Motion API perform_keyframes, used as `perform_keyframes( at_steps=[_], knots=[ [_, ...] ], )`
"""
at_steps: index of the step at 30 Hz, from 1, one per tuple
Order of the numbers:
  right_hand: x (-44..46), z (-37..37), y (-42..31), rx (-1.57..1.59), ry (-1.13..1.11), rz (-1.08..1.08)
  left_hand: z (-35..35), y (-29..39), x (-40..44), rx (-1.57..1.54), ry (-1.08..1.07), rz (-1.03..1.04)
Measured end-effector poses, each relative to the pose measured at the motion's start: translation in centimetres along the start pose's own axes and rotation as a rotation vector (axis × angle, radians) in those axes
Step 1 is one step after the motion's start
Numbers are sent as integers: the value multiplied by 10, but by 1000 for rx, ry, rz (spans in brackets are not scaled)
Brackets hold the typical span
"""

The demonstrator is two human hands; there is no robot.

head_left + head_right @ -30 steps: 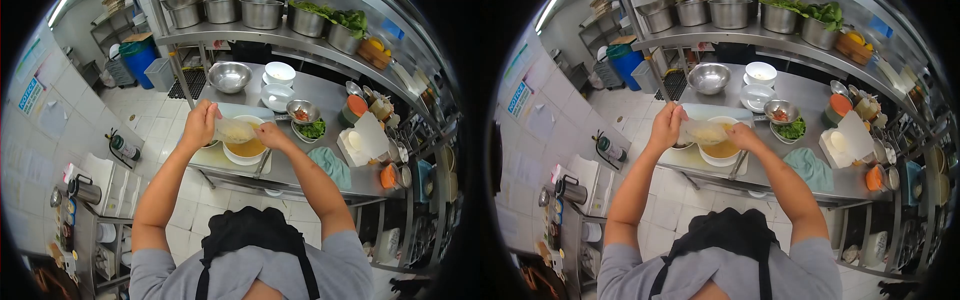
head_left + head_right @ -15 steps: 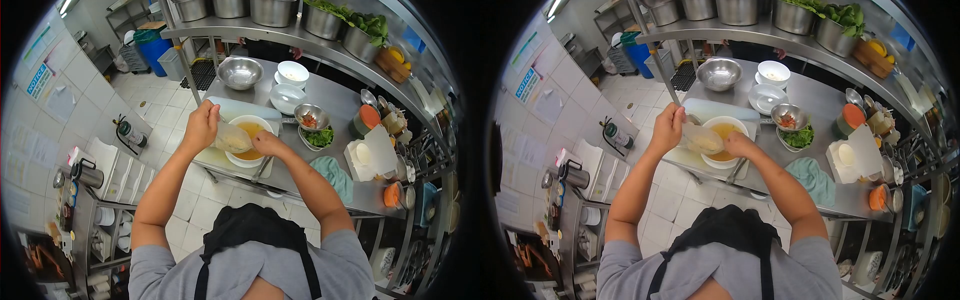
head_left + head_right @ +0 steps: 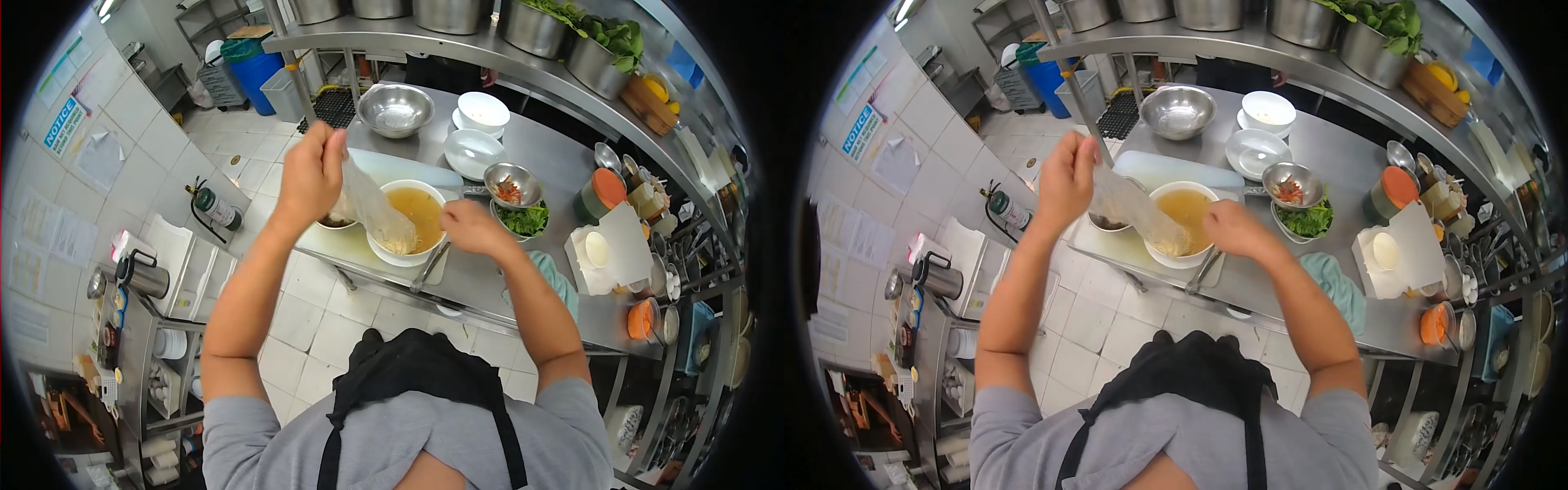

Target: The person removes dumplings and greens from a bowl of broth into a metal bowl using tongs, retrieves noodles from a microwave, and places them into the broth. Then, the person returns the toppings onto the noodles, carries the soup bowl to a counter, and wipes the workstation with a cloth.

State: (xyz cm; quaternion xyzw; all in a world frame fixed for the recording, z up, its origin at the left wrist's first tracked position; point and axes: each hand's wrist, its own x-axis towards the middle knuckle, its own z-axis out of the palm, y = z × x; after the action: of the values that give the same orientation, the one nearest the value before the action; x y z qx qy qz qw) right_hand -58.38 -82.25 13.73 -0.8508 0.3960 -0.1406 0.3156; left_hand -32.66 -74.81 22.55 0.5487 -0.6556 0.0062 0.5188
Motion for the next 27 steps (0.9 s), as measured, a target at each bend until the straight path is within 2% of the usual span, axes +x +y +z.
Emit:
perform_keyframes(
  at_steps=[3, 7, 8, 9, 10, 12, 14, 16, 19, 20, 22, 24, 26, 27],
  knots=[
    [-50, -49, -17, 62, 97, -30, -21, 17, 50, 4, 42, 101],
    [-116, -78, -5, 304, 69, 130, -88, 43, 122, 97, 44, 123],
    [-128, -73, 9, 309, 59, 131, -110, 47, 135, 167, 93, 143],
    [-138, -62, 27, 367, 20, 222, -130, 51, 144, 239, 142, 158],
    [-146, -49, 45, 424, -20, 311, -146, 55, 148, 188, 205, 131],
    [-158, -15, 85, 447, -48, 338, -166, 69, 140, 318, 348, 25],
    [-163, 20, 110, 486, -102, 370, -221, 30, 146, 274, 335, -15],
    [-165, 54, 121, 532, -153, 421, -246, 4, 139, 378, 301, -178],
    [-152, 81, 115, 616, -140, 560, -268, -73, 131, 336, 263, -263],
    [-146, 90, 109, 604, -135, 568, -269, -101, 127, 323, 266, -268],
    [-133, 109, 98, 542, 1, 513, -267, -165, 120, 298, 185, -408],
    [-117, 125, 87, 500, 16, 543, -257, -242, 114, 339, 128, -429],
    [-104, 149, 83, 295, 104, 628, -222, -297, 102, 343, 82, -470],
    [-94, 156, 73, 288, 96, 634, -207, -334, 93, 318, 26, -493]
  ],
)
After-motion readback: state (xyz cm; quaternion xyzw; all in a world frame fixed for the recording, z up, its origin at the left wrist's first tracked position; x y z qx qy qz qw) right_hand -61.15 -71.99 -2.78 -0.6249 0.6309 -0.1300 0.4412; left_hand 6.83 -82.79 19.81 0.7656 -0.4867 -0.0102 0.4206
